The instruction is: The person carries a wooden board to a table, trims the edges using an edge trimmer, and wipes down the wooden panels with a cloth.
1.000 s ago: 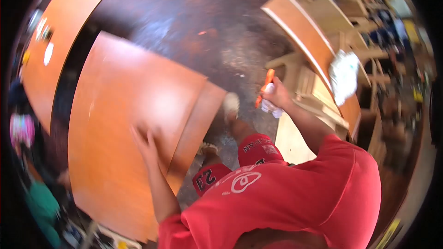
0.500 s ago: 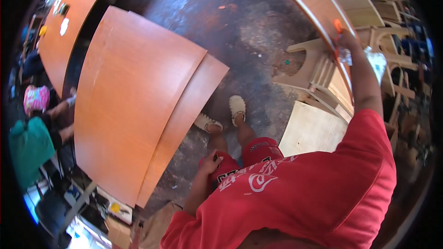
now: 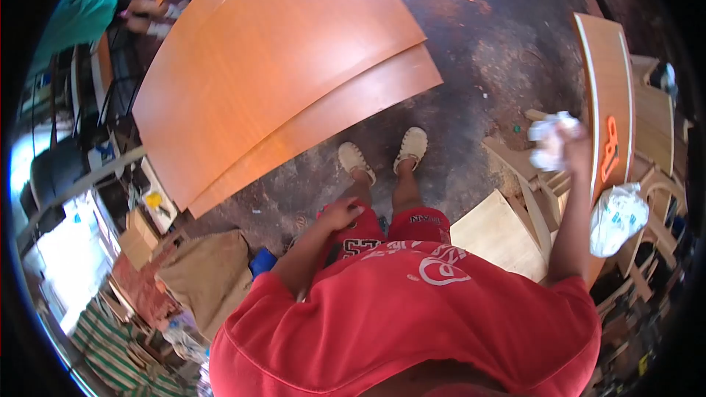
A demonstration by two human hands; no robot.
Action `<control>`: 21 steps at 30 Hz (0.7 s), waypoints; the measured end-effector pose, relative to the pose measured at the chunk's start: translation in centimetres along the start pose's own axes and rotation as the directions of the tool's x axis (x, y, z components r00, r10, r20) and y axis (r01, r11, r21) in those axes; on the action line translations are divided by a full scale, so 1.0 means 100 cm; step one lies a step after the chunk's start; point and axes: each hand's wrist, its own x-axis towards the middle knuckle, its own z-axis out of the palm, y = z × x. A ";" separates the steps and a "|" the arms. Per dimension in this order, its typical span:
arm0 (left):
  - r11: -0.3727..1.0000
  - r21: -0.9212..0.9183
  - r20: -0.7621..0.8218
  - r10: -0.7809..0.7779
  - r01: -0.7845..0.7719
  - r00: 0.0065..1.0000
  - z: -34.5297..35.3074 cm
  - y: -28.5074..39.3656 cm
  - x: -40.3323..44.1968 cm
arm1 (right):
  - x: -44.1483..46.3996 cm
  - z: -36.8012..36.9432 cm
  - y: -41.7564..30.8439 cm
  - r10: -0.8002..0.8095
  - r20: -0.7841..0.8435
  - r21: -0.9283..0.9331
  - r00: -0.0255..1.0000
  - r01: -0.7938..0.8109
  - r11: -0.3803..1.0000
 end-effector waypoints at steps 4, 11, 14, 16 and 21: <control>0.458 -0.889 0.073 0.129 0.006 0.989 0.001 0.077 0.019 | -0.063 0.185 -0.088 0.025 0.316 0.835 0.948 -0.291 0.466; -0.257 -0.950 0.176 0.020 0.175 0.984 0.058 0.018 0.000 | -0.121 0.373 -0.280 -0.701 -0.243 0.411 0.670 0.726 0.552; -0.132 -0.991 0.037 -0.088 0.025 0.995 0.034 -0.028 -0.013 | -0.177 0.448 -0.331 -0.673 0.424 0.284 0.606 0.617 0.734; 0.068 -0.991 -0.126 -0.181 -0.116 0.975 0.006 -0.057 -0.026 | -0.213 0.470 -0.341 -0.779 0.535 0.100 0.328 0.891 0.444; 0.496 -0.618 -0.762 -0.189 -0.610 0.619 -0.174 -0.126 -0.054 | -0.179 0.468 -0.321 -0.837 0.384 0.168 0.390 0.862 0.478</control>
